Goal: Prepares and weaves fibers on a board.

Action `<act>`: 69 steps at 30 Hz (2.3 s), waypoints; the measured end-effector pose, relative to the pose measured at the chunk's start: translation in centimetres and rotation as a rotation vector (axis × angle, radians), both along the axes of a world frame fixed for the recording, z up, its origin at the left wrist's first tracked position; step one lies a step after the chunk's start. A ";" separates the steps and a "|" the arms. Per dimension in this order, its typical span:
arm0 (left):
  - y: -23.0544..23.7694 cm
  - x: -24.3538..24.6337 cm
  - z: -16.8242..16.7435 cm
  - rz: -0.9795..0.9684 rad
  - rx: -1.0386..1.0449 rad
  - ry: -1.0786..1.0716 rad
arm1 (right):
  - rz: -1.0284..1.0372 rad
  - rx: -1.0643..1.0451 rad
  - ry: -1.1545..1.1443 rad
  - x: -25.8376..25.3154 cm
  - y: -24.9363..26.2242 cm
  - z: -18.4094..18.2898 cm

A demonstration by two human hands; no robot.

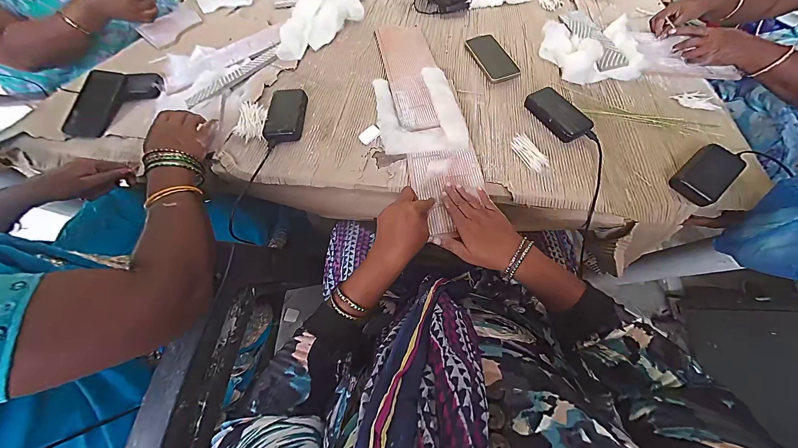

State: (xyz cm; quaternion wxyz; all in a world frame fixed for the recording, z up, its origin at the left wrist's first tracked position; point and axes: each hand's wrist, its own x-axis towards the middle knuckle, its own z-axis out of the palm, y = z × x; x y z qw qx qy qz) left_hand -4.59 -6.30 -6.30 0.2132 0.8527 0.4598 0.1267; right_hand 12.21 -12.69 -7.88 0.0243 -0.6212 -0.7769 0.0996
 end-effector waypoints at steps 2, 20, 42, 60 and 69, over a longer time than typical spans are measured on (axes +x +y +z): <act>-0.5 -0.8 0.1 -0.029 -0.049 -0.037 | 0.003 -0.144 -0.019 0.3 -2.0 1.5; -0.8 -3.5 -3.5 -0.058 0.232 -0.246 | -0.059 -0.122 0.046 -0.8 -1.0 0.6; -2.5 -4.9 -3.7 -0.183 0.390 -0.245 | 0.064 -0.271 0.148 0.2 -5.4 3.8; -1.2 -3.4 -0.6 -0.132 0.292 -0.103 | -0.102 0.391 0.108 3.7 -0.5 2.8; 0.4 -6.1 -0.7 0.034 0.162 -0.172 | -0.611 0.247 0.021 12.8 5.9 3.7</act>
